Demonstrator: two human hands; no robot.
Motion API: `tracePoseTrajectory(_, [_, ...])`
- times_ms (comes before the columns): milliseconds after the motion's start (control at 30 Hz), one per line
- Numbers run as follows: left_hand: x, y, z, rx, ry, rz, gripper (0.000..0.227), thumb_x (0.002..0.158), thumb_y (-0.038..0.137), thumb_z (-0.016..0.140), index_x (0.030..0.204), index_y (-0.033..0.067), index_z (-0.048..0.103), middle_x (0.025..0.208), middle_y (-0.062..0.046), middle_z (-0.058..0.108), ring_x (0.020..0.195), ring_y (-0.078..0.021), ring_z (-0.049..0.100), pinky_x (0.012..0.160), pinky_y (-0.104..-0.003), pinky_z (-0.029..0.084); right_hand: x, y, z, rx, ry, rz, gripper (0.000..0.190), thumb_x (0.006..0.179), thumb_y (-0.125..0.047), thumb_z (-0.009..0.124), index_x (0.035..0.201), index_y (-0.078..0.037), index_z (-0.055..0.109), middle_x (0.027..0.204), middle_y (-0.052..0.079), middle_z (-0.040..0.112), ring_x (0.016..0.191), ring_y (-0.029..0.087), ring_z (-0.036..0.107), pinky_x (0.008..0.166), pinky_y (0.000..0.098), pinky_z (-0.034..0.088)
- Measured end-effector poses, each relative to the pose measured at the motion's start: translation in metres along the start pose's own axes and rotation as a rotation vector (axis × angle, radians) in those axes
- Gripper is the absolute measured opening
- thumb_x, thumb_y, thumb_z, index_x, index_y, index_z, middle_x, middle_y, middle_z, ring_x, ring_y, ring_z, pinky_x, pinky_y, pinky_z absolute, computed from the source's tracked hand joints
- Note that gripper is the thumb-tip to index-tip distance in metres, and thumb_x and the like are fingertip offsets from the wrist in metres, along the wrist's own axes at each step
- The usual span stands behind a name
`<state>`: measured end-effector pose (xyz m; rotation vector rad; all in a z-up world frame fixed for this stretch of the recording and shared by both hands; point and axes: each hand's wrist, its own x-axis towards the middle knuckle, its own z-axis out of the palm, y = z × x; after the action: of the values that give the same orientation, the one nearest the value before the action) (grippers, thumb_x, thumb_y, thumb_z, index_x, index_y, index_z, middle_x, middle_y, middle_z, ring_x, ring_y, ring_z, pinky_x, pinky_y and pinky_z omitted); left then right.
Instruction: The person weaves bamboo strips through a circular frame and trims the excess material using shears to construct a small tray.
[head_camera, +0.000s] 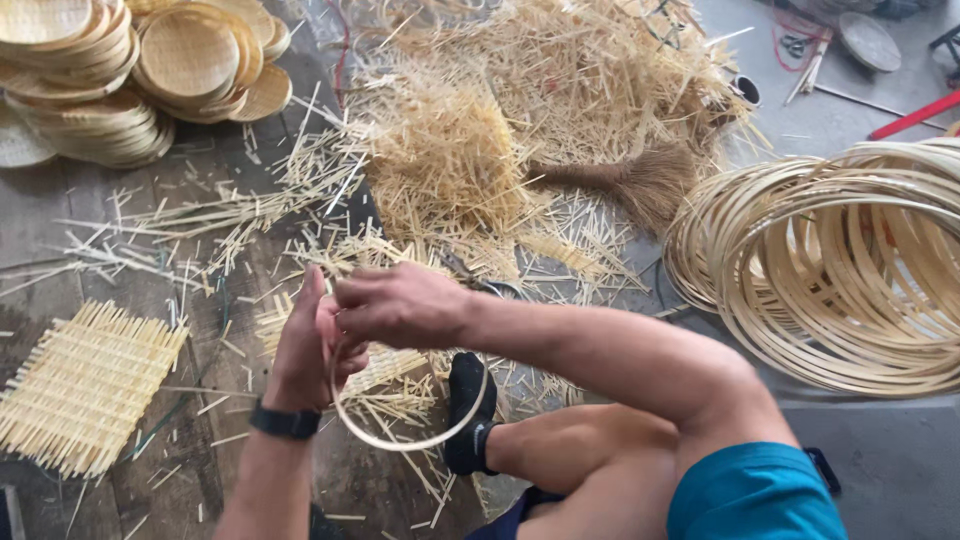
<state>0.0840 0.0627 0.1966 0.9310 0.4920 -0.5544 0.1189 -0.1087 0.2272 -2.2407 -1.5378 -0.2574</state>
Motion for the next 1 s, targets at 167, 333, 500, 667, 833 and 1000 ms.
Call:
tracePoseTrajectory(167, [0.015,-0.011,-0.031,0.047,-0.089,0.011,0.071,0.095,0.078,0.029,0.062,0.0175,0.045,0.046,0.007,0.031,0.033,-0.0056,0.026,0.028,-0.024,0.024,0.008,-0.017,0.034,-0.177,0.003,0.099,0.012,0.087,-0.02,0.072,0.093,-0.011,0.067,0.096,0.002,0.057,0.089,0.018,0.058,0.073,0.0324,0.056])
tracePoseTrajectory(333, [0.031,-0.031,-0.041,-0.046,-0.014,-0.008,0.073,0.094,0.079,0.026,0.057,0.0177,0.042,0.045,0.007,0.03,0.033,-0.0067,0.025,0.028,-0.025,0.024,0.002,-0.028,0.05,-0.121,0.031,0.209,0.019,0.087,-0.018,0.07,0.103,-0.009,0.071,0.096,0.005,0.058,0.089,0.021,0.06,0.067,0.0334,0.056])
tracePoseTrajectory(500, [0.045,-0.04,-0.044,-0.104,-0.001,0.002,0.071,0.099,0.075,0.038,0.056,0.0187,0.038,0.045,0.009,0.03,0.034,-0.0065,0.026,0.029,-0.024,0.024,0.016,0.009,0.055,0.022,-0.475,0.614,0.02,0.088,-0.023,0.074,0.108,-0.02,0.076,0.098,0.009,0.062,0.077,0.024,0.065,0.063,0.0342,0.058])
tracePoseTrajectory(667, [0.062,-0.029,-0.074,-0.558,-0.124,0.55,0.034,0.106,0.042,0.058,0.103,0.0095,0.069,0.068,0.002,0.051,0.058,-0.0083,0.045,0.054,-0.025,0.038,-0.029,0.05,0.059,1.02,0.416,1.11,0.048,0.077,-0.007,0.08,0.123,-0.005,0.065,0.098,0.007,0.072,0.084,0.02,0.072,0.07,0.0366,0.063])
tracePoseTrajectory(833, [0.063,-0.025,-0.092,-0.507,-0.151,0.365,0.026,0.097,0.03,0.063,0.09,0.0056,0.066,0.071,-0.002,0.061,0.06,-0.0128,0.055,0.053,-0.026,0.046,-0.069,0.047,0.091,1.758,0.687,0.965,0.039,0.109,-0.033,0.063,0.117,0.005,0.068,0.071,0.0,0.054,0.063,0.011,0.049,0.057,0.0257,0.044])
tracePoseTrajectory(1000, [0.07,-0.028,-0.102,-0.183,-0.115,0.142,0.032,0.095,0.033,0.068,0.085,0.0029,0.072,0.059,0.003,0.056,0.046,-0.0049,0.044,0.041,-0.02,0.037,-0.07,0.047,0.097,1.715,0.566,1.126,0.042,0.103,-0.038,0.061,0.104,0.002,0.072,0.063,-0.003,0.049,0.055,0.009,0.042,0.048,0.0248,0.036])
